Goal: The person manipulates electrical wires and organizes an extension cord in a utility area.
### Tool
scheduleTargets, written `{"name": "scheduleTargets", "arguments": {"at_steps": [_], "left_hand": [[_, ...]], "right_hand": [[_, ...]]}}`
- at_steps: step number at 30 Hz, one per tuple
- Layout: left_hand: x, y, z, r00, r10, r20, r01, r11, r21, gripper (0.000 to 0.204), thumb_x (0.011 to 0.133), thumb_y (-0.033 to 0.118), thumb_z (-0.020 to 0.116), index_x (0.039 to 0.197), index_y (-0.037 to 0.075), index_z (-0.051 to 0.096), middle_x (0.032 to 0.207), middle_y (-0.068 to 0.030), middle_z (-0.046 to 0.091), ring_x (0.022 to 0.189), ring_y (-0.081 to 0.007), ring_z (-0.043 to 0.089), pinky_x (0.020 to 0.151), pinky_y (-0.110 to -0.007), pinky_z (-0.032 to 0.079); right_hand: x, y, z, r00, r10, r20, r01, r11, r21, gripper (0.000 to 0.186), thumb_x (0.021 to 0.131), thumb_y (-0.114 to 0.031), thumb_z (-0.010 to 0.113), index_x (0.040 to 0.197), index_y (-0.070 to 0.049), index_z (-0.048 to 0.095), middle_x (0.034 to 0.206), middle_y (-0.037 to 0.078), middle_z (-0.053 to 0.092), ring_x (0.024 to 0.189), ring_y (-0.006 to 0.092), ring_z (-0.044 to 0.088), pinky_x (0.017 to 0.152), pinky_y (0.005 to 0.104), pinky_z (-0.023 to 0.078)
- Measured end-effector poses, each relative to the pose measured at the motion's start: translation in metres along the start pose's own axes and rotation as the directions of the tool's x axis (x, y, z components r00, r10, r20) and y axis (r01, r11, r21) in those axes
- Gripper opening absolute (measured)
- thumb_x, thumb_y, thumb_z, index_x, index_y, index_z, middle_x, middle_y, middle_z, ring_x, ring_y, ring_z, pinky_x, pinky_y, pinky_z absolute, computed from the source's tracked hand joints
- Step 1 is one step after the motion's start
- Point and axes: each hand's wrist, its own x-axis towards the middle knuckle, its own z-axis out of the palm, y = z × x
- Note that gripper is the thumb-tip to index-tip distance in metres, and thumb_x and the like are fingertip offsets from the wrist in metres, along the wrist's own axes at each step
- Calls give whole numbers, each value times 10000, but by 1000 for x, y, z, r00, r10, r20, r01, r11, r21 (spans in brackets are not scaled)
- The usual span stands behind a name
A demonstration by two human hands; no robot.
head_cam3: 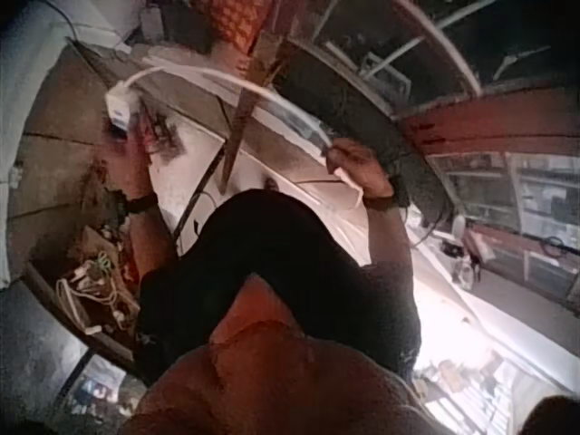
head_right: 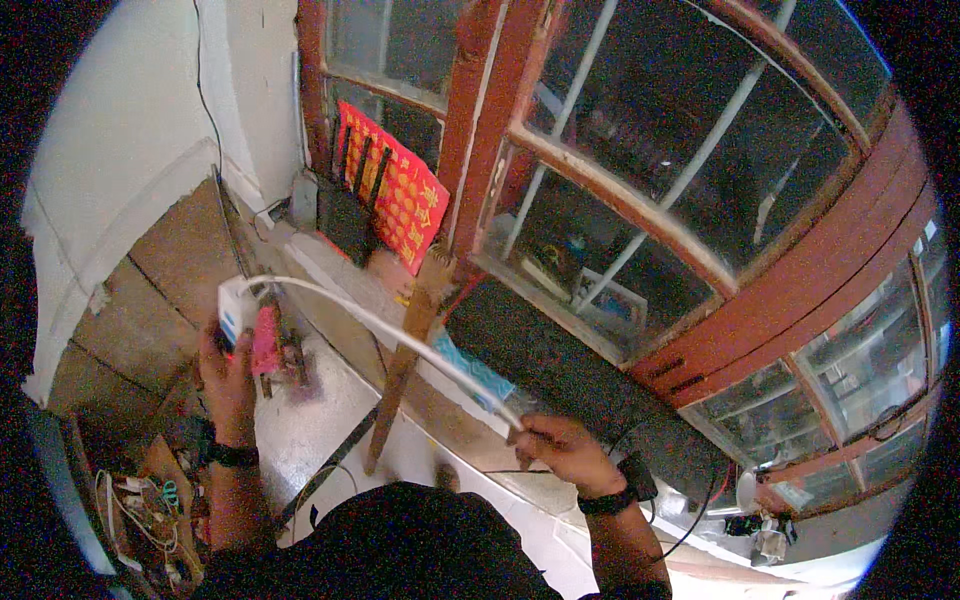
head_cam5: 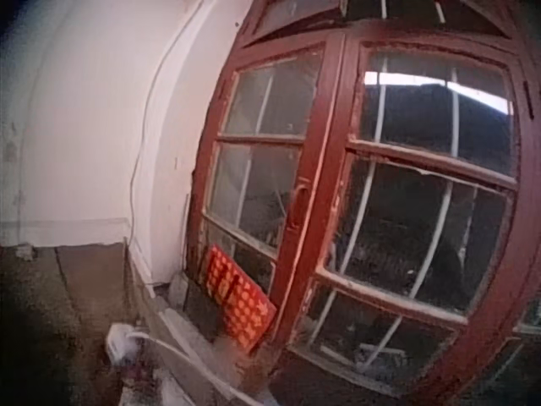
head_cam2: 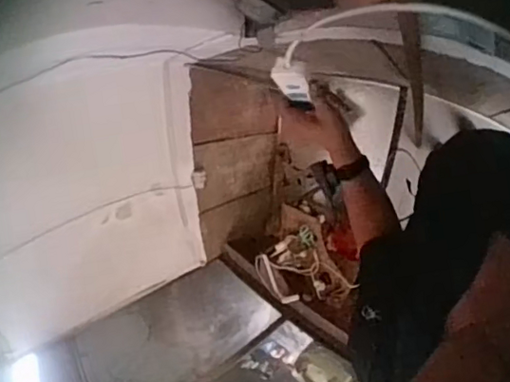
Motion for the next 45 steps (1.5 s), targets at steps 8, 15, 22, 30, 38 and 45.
{"name": "scheduleTargets", "arguments": {"at_steps": [8,15,22,30,38,45], "left_hand": [[-65,-81,20,858,-119,500,148,989,-19,439,797,81,698,1184,8,503,1097,-83,577,1066,-189,538,970,-334,415],[-61,-4,55,651,85,754,109,973,-204,581,791,220,753,1270,8,504,1256,-106,543,1216,-214,494,1028,-351,377],[-35,109,90,508,96,856,314,905,-288,258,972,197,522,1159,20,544,833,-40,579,765,-96,561,677,-262,470],[-15,107,96,853,125,507,212,804,-556,310,1009,364,452,964,64,518,661,8,468,538,-81,411,484,-246,326],[-28,118,115,762,16,648,569,463,-680,511,962,481,479,1100,-5,559,976,-128,628,964,-218,606,873,-366,499],[-44,123,149,591,125,797,518,698,-494,439,1015,376,424,1179,-8,561,1108,-140,633,1063,-220,605,935,-352,480]], "right_hand": [[9,-104,7,674,-688,-268,736,657,165,359,915,-377,626,997,-29,600,688,48,544,555,118,452,508,248,330],[22,-162,34,790,-600,-128,603,797,-11,267,941,-278,613,1017,-22,638,772,33,588,649,85,501,566,243,393],[44,-159,39,789,-614,-25,576,753,-319,267,938,-257,619,977,7,638,761,8,591,617,57,477,557,206,361],[20,-84,0,952,-300,59,302,953,-35,297,963,-314,574,929,-25,635,730,0,528,653,70,472,579,231,367],[38,-134,9,755,-642,-135,649,702,294,438,960,-429,532,960,1,614,743,43,541,672,156,522,600,242,391],[56,-181,39,569,-795,-210,822,556,123,411,993,-374,490,1097,12,582,1169,121,566,1081,200,545,948,317,419]]}}
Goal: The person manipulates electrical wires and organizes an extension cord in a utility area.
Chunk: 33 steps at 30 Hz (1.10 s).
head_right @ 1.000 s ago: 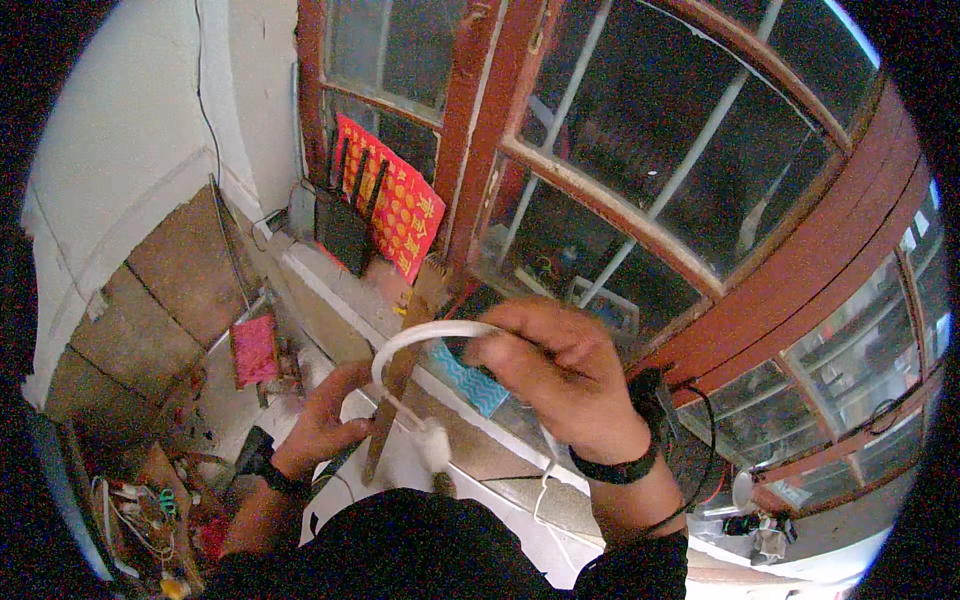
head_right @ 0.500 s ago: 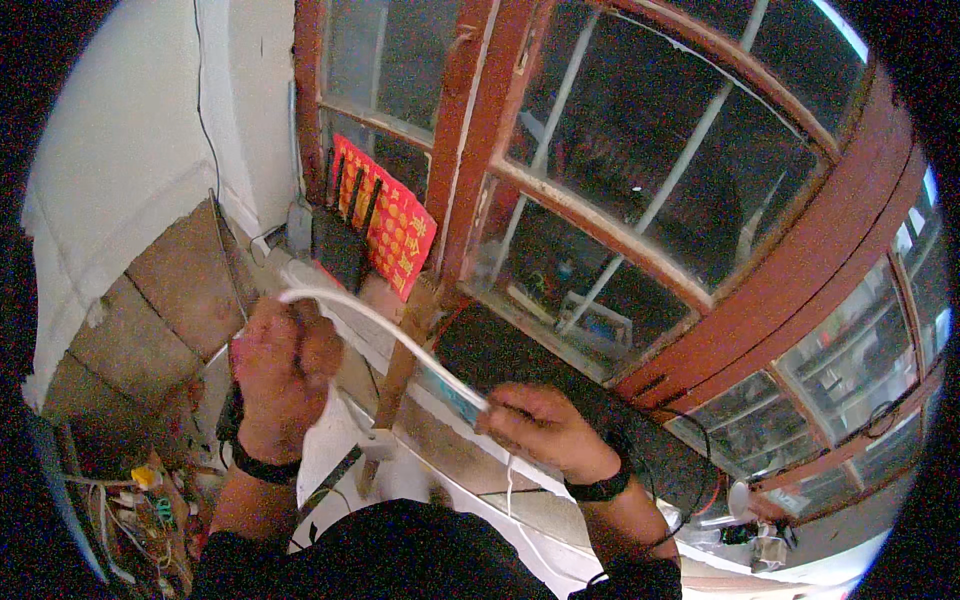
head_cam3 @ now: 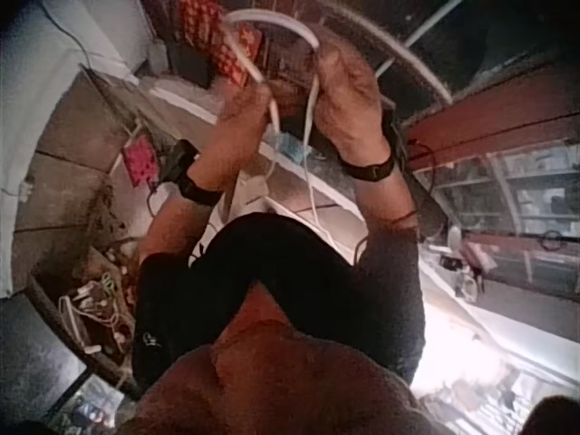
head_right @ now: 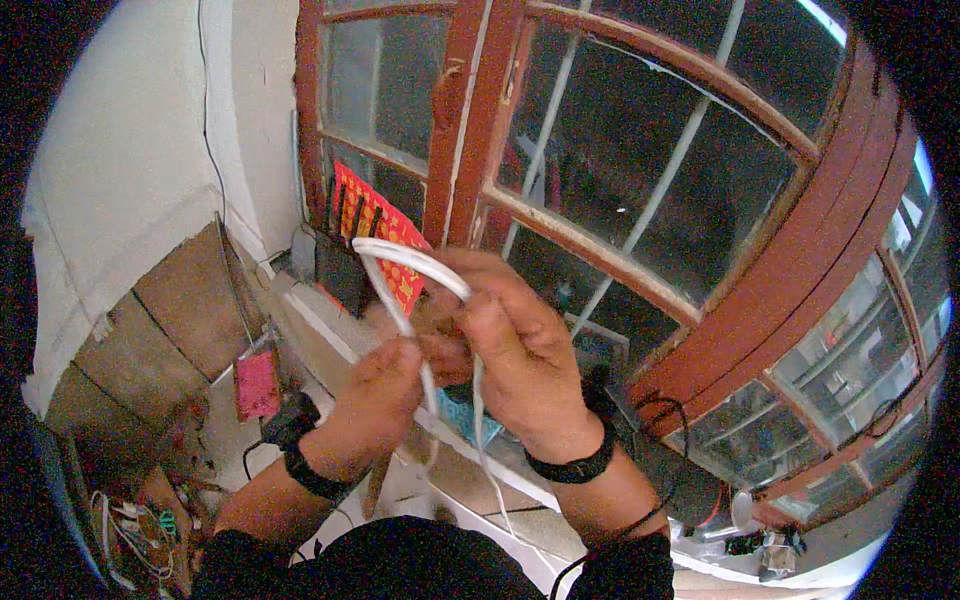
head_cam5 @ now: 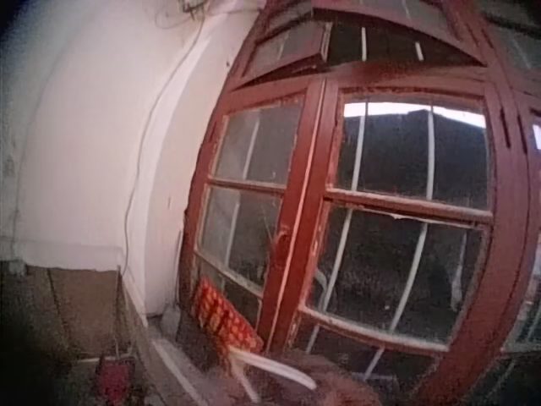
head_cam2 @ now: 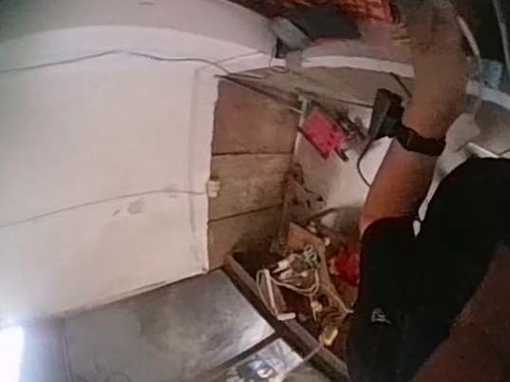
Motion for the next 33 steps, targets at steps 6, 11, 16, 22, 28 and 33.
{"name": "scheduleTargets", "arguments": {"at_steps": [6,11,16,22,28,33], "left_hand": [[1,-16,27,975,-184,122,197,974,-111,387,1046,318,358,1194,0,522,829,-49,600,743,-126,575,706,-260,483],[10,-15,34,980,-96,175,65,982,175,449,1043,410,300,1119,33,531,674,-11,479,601,-103,421,571,-255,370],[32,-11,27,956,-120,269,266,744,-613,342,1031,394,360,922,112,519,603,27,390,492,-83,334,468,-242,288],[70,2,25,946,-86,313,288,666,-689,376,1010,452,373,856,135,506,578,64,335,456,-52,291,448,-207,269],[101,-14,20,937,-37,348,300,598,-743,365,1015,426,375,880,124,530,585,60,338,472,-55,291,452,-211,267],[129,-27,41,968,-98,230,239,627,-741,355,989,465,419,926,131,521,588,44,344,465,-75,300,455,-210,261]], "right_hand": [[59,-6,2,995,64,-81,-34,945,324,333,988,-337,491,893,-26,563,1149,191,607,1206,403,526,1013,523,425],[91,-11,-11,987,144,-76,-103,912,397,374,1000,-367,447,960,-16,571,1162,201,604,1173,395,556,960,503,481],[73,14,-25,920,374,118,-391,896,210,598,979,-539,355,1252,-25,490,1127,196,625,1040,322,627,910,455,502],[-18,48,-65,748,661,55,-661,736,147,713,938,-631,353,1270,-12,477,1051,173,642,926,310,658,853,455,523],[-70,45,-83,726,636,260,-677,727,115,603,957,-569,394,1150,-10,515,864,133,665,736,249,665,706,366,544],[-82,43,-91,732,651,-202,-675,732,-87,405,980,-400,508,1140,-28,516,629,7,477,500,107,430,463,244,347]]}}
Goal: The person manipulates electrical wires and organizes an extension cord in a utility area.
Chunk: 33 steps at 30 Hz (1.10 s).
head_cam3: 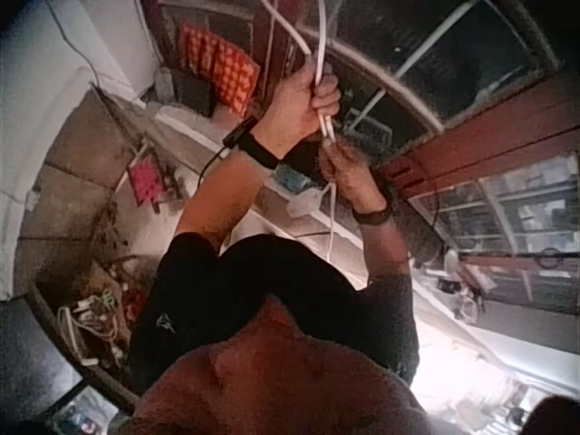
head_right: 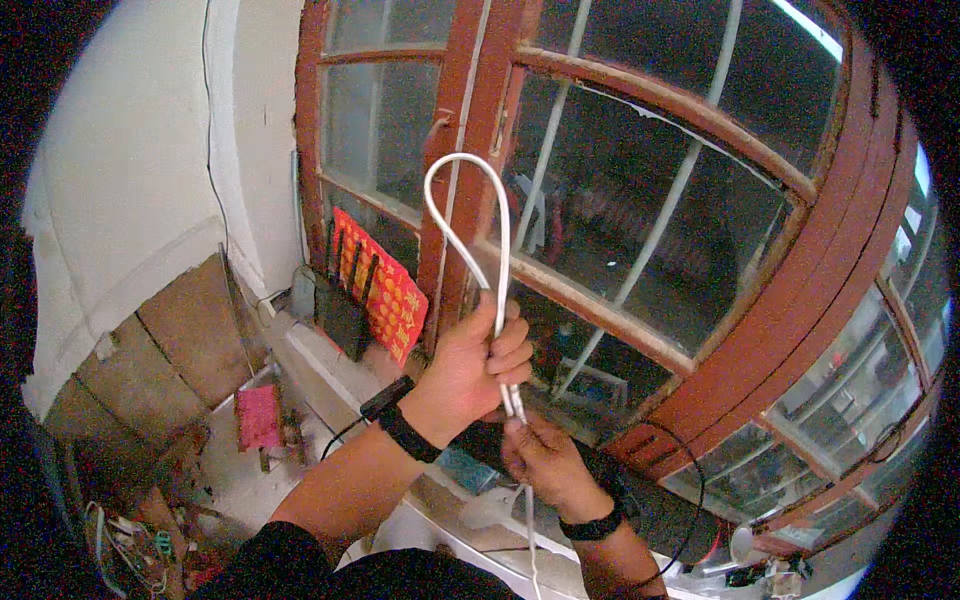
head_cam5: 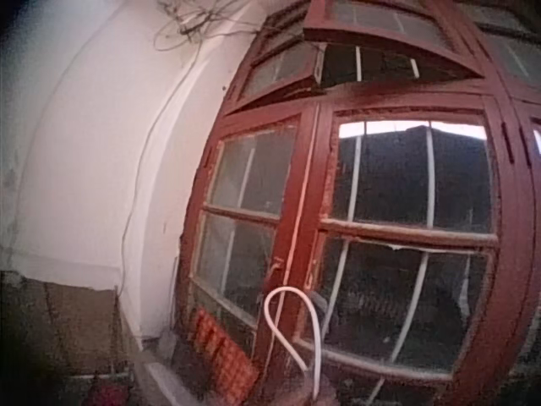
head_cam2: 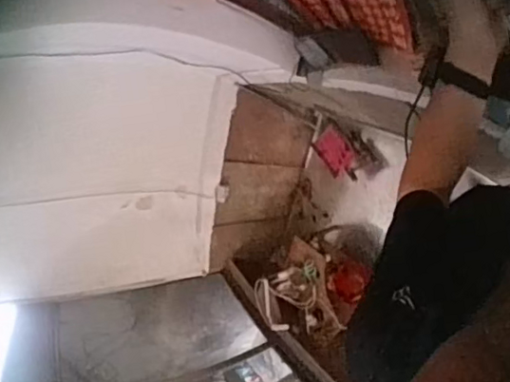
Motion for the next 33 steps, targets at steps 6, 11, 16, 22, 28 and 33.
{"name": "scheduleTargets", "arguments": {"at_steps": [6,11,16,22,28,33], "left_hand": [[38,29,20,839,540,-67,-296,555,777,296,890,138,637,1102,10,475,816,-50,544,549,-128,526,425,-261,434],[57,45,30,732,664,-150,-308,520,797,310,871,154,641,1087,-18,498,818,-61,554,551,-140,530,453,-283,460],[53,42,48,923,324,-208,-226,893,390,108,897,174,552,951,96,500,599,2,412,433,-136,393,420,-278,328],[54,50,44,989,146,17,-146,978,148,87,934,215,494,928,130,483,573,39,322,415,-88,315,407,-241,270],[73,34,30,946,308,-101,-273,924,267,111,924,217,530,897,130,467,591,27,340,421,-104,337,419,-263,308],[81,34,25,853,477,-210,-316,794,520,146,902,192,570,851,134,446,597,8,357,437,-132,369,441,-298,349]], "right_hand": [[-8,-20,7,967,-191,-171,105,905,-412,291,1003,-264,493,1115,-17,599,663,-15,482,553,68,427,492,231,341],[-10,-29,7,713,-675,-191,271,516,-813,198,941,-153,553,1052,-4,620,764,196,615,636,346,603,583,397,470],[-17,-27,5,643,-736,-211,203,430,-880,184,909,-101,582,1063,-4,609,793,208,629,677,392,620,599,422,488],[-18,-31,8,637,-746,-194,227,422,-878,221,888,-84,603,1100,-22,597,826,202,649,693,373,642,595,427,500],[-19,-44,-5,641,-759,-111,57,191,-980,299,845,-58,628,1141,-68,586,828,153,660,669,335,645,561,414,513],[-13,-43,-8,598,-798,-68,32,108,-994,349,816,-51,645,1157,-87,580,779,135,643,634,328,629,528,410,507]]}}
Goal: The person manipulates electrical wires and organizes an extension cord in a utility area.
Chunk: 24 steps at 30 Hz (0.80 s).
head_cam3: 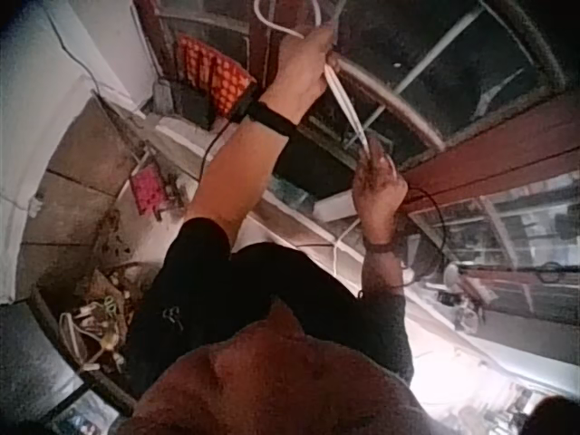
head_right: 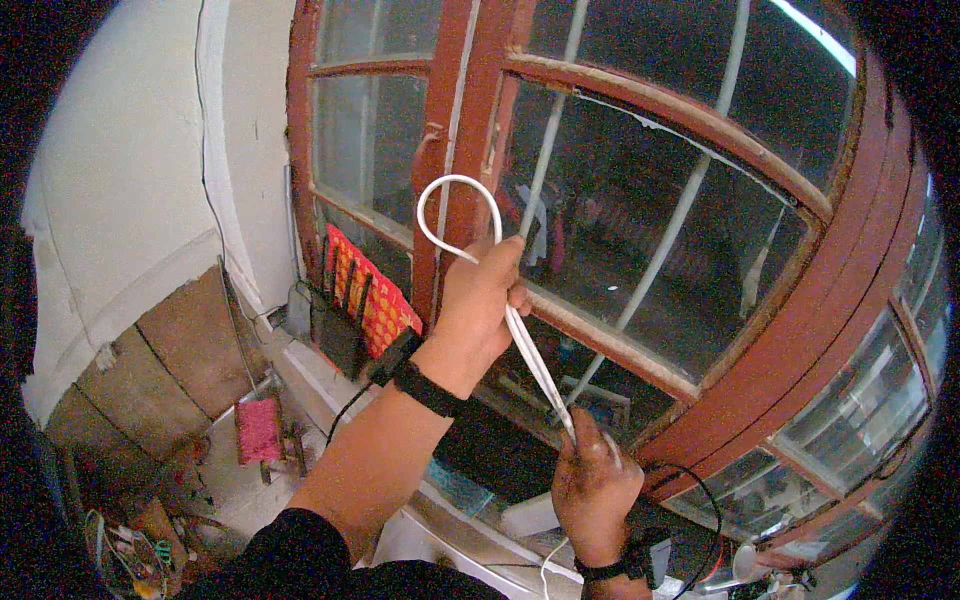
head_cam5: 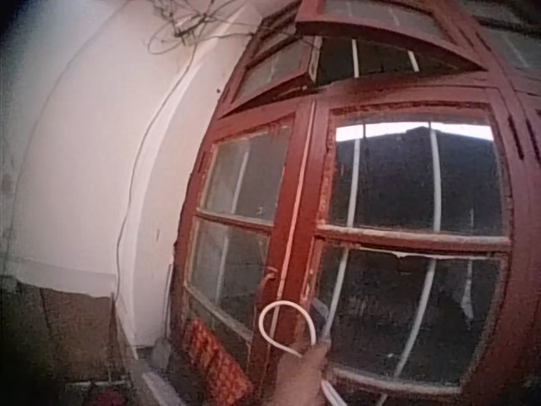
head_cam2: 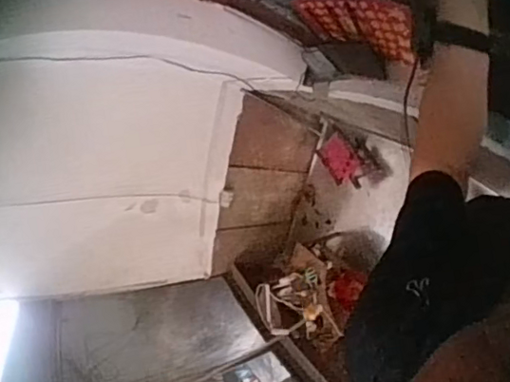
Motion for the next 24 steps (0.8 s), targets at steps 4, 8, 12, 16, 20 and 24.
{"name": "scheduleTargets", "arguments": {"at_steps": [4,8,12,16,20,24], "left_hand": [[-5,10,2,990,-82,117,95,989,-114,145,923,212,514,829,139,433,592,26,351,438,-117,359,440,-278,325],[-6,23,2,896,-95,434,261,902,-343,151,939,210,459,834,112,411,600,17,373,428,-116,358,444,-304,336],[7,16,5,942,-162,294,279,864,-419,121,933,213,467,841,145,429,555,52,303,421,-88,304,428,-251,273],[17,18,2,892,-104,441,337,803,-491,133,955,221,442,873,134,503,524,58,307,374,-74,291,390,-238,265],[27,16,2,757,13,653,485,659,-575,256,986,271,405,830,127,547,487,57,295,321,-75,280,353,-240,265],[36,9,-5,700,200,686,510,532,-676,326,1003,330,384,796,117,518,493,47,295,325,-76,286,352,-241,260]], "right_hand": [[1,-3,-5,999,23,-23,-21,998,60,346,801,-43,658,1137,-89,590,734,137,627,612,333,615,520,406,499],[0,-3,-2,999,26,-46,-22,996,88,336,790,-22,660,1117,-77,606,722,148,623,602,334,614,520,405,492],[6,-4,3,998,18,-56,-15,999,44,334,789,-11,654,1114,-71,608,723,149,626,596,338,615,520,407,492],[10,-11,6,997,27,-78,-14,988,153,352,789,-13,659,1133,-74,607,709,150,618,580,338,605,515,408,488],[10,-16,12,996,-10,-94,21,993,117,376,779,-10,667,1144,-73,606,676,148,592,548,340,577,498,408,475],[13,-20,17,997,-13,-81,28,982,184,377,778,-29,673,1146,-72,604,661,145,582,539,344,568,491,417,467]]}}
